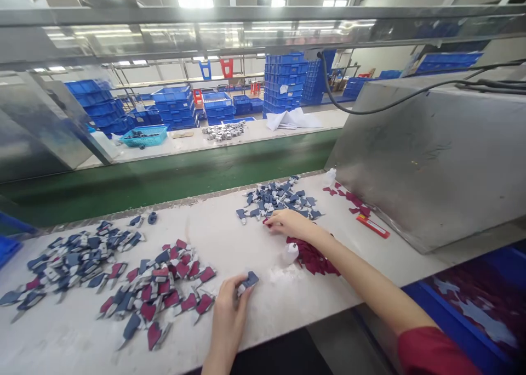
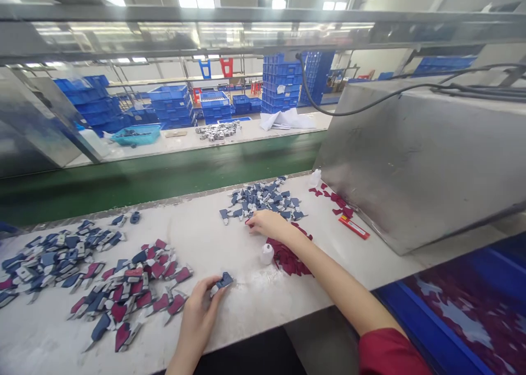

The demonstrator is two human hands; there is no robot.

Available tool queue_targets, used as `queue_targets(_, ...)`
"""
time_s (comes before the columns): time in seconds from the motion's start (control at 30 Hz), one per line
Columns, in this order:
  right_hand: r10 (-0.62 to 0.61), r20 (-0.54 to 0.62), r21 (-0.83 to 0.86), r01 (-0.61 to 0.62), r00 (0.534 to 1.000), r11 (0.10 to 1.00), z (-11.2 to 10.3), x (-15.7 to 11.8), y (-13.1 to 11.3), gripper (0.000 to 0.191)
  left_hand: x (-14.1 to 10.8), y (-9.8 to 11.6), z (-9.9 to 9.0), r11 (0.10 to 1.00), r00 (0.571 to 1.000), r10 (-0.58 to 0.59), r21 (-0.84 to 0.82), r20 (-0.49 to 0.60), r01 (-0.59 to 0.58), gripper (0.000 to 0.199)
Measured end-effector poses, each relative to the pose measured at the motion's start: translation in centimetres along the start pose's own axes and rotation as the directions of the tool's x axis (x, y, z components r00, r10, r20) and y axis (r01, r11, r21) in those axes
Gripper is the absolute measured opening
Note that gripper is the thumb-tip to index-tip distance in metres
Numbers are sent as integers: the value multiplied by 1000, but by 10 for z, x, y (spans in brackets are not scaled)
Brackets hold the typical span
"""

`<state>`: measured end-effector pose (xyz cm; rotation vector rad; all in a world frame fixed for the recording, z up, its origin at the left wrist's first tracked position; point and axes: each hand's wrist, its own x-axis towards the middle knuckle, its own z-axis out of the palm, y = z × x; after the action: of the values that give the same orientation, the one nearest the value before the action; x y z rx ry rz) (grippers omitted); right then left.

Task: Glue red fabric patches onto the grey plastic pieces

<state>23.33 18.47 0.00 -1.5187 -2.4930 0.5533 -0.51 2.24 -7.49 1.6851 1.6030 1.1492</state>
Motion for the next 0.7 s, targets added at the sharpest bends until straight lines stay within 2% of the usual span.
queue_targets(0.13,6,17,-92,-4,1000,996,9,26,3,15,2,5,-3,996,999,-51,-70,-9,50,29)
queue_targets(0.3,64,9,-101,-62,998,993,18,25,8,6,3,18,-6,945,978,-207,-265,-24,193,30)
queue_targets(0.43,70,-19,-7,-70,997,998,10,5,15,9,1,27,-7,808,935,-354,-507,-10,301,34)
queue_targets(0.5,103,-72,42,-100,992,994,2,-21,25,14,0,31,-11,729,912,-409,-597,14,336,37)
queue_targets(0.53,160,-145,80,-150,976,985,-2,-39,31,18,0,33,-13,695,904,-428,-633,15,340,37)
queue_targets(0.57,304,-313,220,-243,900,945,-3,-60,37,21,-1,36,-15,669,898,-441,-663,8,335,37)
queue_targets(0.6,461,-474,366,-309,750,878,-3,-83,41,26,-1,38,-17,650,894,-448,-687,-1,324,35)
queue_targets(0.63,579,-590,490,-321,563,811,1,-106,43,30,-1,41,-18,635,893,-451,-705,-8,314,33)
queue_targets(0.67,660,-646,610,-260,384,749,7,-128,40,33,-1,44,-18,623,893,-450,-719,-7,308,31)
queue_targets(0.7,709,-655,699,-146,262,700,15,-147,32,35,-1,47,-18,611,894,-448,-729,2,308,30)
